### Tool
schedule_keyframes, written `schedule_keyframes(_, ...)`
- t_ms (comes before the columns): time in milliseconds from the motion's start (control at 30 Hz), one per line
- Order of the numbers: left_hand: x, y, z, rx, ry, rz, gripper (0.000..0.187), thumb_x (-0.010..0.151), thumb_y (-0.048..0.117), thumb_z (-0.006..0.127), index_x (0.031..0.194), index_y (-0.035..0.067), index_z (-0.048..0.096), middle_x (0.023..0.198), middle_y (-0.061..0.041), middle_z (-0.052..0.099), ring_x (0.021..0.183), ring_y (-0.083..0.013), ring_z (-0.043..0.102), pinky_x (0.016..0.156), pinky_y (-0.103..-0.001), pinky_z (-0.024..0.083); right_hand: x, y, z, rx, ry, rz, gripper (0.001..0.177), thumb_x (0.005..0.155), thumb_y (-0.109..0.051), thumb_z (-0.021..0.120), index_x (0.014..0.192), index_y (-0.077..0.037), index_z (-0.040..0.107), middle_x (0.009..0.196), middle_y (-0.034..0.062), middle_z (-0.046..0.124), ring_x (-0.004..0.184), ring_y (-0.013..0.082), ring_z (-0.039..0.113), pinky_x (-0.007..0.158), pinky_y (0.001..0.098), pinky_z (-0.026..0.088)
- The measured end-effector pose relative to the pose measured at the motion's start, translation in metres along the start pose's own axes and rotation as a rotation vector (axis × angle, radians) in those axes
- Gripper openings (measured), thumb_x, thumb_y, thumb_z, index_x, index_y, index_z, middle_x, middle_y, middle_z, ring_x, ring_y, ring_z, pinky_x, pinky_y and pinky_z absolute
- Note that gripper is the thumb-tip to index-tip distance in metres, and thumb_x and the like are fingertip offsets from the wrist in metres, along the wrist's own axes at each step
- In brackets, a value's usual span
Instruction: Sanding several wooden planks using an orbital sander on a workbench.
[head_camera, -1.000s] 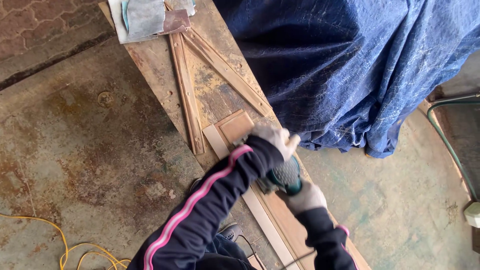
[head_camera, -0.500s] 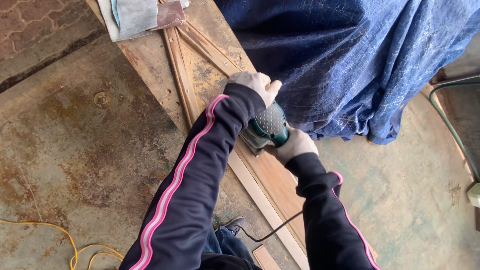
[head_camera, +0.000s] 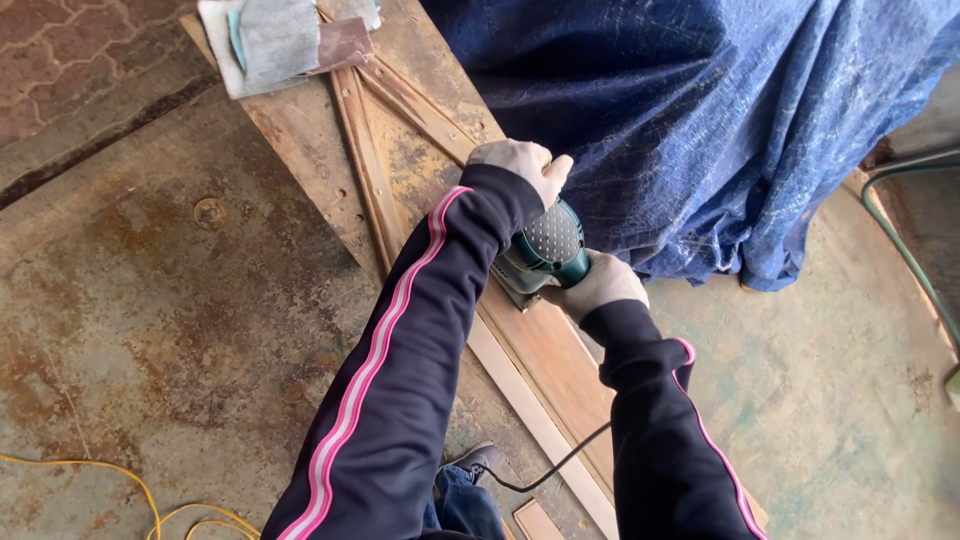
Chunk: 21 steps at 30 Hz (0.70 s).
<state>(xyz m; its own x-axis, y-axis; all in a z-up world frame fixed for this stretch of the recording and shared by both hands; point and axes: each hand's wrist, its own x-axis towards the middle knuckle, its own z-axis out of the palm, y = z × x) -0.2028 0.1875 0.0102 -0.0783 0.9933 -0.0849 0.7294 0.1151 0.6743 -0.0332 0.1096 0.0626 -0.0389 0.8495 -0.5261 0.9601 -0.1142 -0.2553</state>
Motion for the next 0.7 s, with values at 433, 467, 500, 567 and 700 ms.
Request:
schedule_keyframes(433, -0.086, 0.094, 0.089, 0.092, -0.165, -0.001, 0.054, 0.095, 0.055, 0.043, 0.093, 0.014, 0.079, 0.093, -0.015, 0.076, 0.089, -0.0336, 0.074, 0.083, -0.05, 0.054, -0.069, 0.143, 0.024, -0.036, -0.039, 0.132, 0.053, 0.065, -0.045, 0.089, 0.105, -0.012, 0.078, 0.09, 0.0171, 0.078, 0.086, 0.0321, 0.077, 0.084, 0.0432, 0.058)
schedule_keyframes(467, -0.098, 0.103, 0.104, 0.086, -0.195, 0.018, 0.055, 0.096, 0.055, 0.042, 0.094, 0.014, 0.079, 0.095, -0.015, 0.077, 0.09, -0.0328, 0.074, 0.084, -0.05, 0.054, -0.08, 0.161, 0.03, -0.013, -0.06, 0.154, 0.051, 0.066, -0.045, 0.087, 0.103, -0.011, 0.078, 0.087, 0.0167, 0.079, 0.085, 0.0316, 0.078, 0.084, 0.0425, 0.058)
schedule_keyframes(500, -0.111, 0.114, 0.119, 0.08, -0.227, 0.04, 0.056, 0.096, 0.055, 0.042, 0.095, 0.013, 0.079, 0.096, -0.015, 0.077, 0.09, -0.032, 0.075, 0.084, -0.05, 0.054, -0.092, 0.18, 0.034, 0.013, -0.078, 0.177, 0.05, 0.067, -0.046, 0.085, 0.101, -0.01, 0.078, 0.085, 0.0162, 0.081, 0.083, 0.031, 0.079, 0.085, 0.0418, 0.059)
schedule_keyframes(567, -0.14, 0.134, 0.149, 0.069, -0.24, 0.073, 0.056, 0.097, 0.054, 0.042, 0.095, 0.012, 0.079, 0.097, -0.016, 0.077, 0.091, -0.0324, 0.075, 0.085, -0.05, 0.054, -0.119, 0.218, 0.046, 0.057, -0.041, 0.188, 0.051, 0.065, -0.045, 0.086, 0.101, -0.01, 0.077, 0.087, 0.0165, 0.08, 0.084, 0.0319, 0.079, 0.084, 0.0429, 0.059)
schedule_keyframes(700, -0.205, 0.179, 0.206, 0.041, -0.288, 0.118, 0.057, 0.096, 0.054, 0.044, 0.095, 0.009, 0.079, 0.097, -0.022, 0.076, 0.091, -0.0356, 0.074, 0.088, -0.053, 0.051, -0.174, 0.3, 0.071, 0.085, 0.033, 0.21, 0.058, 0.061, -0.045, 0.089, 0.105, -0.01, 0.074, 0.091, 0.0184, 0.078, 0.089, 0.0351, 0.076, 0.083, 0.0448, 0.058)
